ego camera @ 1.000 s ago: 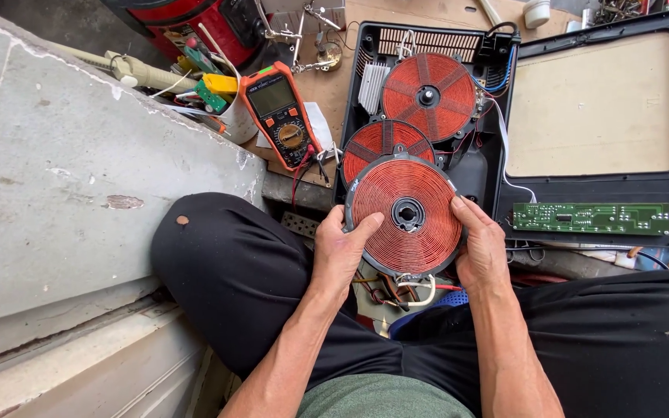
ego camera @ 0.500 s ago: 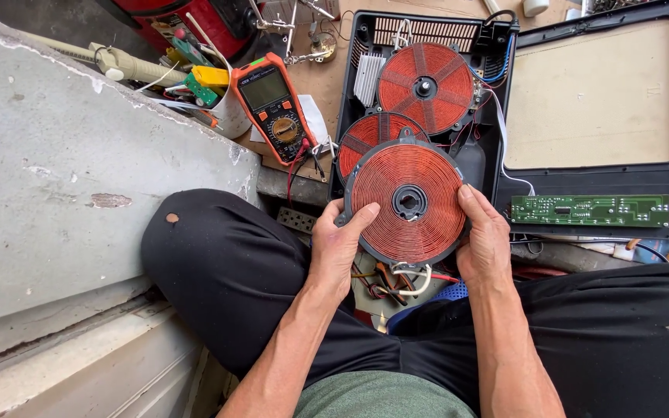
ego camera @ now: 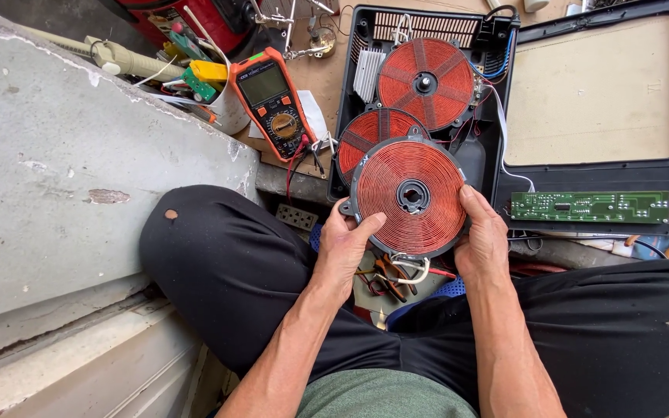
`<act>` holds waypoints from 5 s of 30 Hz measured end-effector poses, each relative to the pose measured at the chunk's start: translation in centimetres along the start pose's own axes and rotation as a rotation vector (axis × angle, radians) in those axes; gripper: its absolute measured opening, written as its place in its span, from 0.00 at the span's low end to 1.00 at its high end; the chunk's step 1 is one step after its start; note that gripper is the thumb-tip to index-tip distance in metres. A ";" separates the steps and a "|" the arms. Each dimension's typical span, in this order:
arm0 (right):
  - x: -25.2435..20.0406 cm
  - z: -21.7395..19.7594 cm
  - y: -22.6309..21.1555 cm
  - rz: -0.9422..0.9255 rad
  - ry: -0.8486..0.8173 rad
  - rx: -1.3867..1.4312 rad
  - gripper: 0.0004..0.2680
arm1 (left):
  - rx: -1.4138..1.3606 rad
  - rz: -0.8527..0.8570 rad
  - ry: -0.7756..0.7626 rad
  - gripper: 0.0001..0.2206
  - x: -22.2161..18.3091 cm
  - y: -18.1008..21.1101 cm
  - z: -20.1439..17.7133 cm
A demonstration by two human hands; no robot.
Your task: Securing a new induction coil into an induction cooker housing and connecting the electrical wiring.
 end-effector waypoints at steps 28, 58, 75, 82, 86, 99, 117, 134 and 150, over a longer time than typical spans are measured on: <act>-0.1 1.1 1.1 0.049 0.027 0.204 0.09 | -0.122 -0.008 -0.094 0.24 -1.3 1.9 0.5; -1.0 1.5 0.7 0.019 0.013 0.129 0.13 | 0.009 0.113 0.190 0.15 -0.5 1.2 0.1; -2.5 2.9 -0.7 0.049 -0.029 0.177 0.14 | 0.012 0.120 0.235 0.16 0.6 0.4 -0.1; -2.7 3.1 -0.1 0.067 -0.071 0.183 0.13 | 0.007 0.104 0.254 0.15 1.6 -1.0 -0.3; -2.2 2.6 0.3 0.070 -0.081 0.185 0.13 | 0.059 0.078 0.234 0.17 0.3 0.2 -0.5; -2.0 2.3 0.3 0.088 -0.072 0.166 0.13 | 0.046 0.108 0.168 0.18 0.2 0.0 -0.6; -1.3 2.2 0.4 0.087 -0.127 0.084 0.14 | -0.019 0.101 0.164 0.17 -0.4 1.6 0.1; -4.0 1.4 -7.0 -0.188 -0.207 0.102 0.13 | -0.130 0.108 -0.143 0.23 -2.1 8.6 1.9; -3.8 1.4 -4.6 -0.081 -0.154 0.109 0.10 | -0.092 0.136 -0.123 0.11 0.3 6.1 0.4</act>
Point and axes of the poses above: each hand's wrist, its own x-axis towards the middle knuckle, its own z-axis out of the palm, y = z × x, the point moved 3 cm from there along x, towards the middle knuckle, and after that the axes turned 13 degrees about x, right-handed, at the moved point
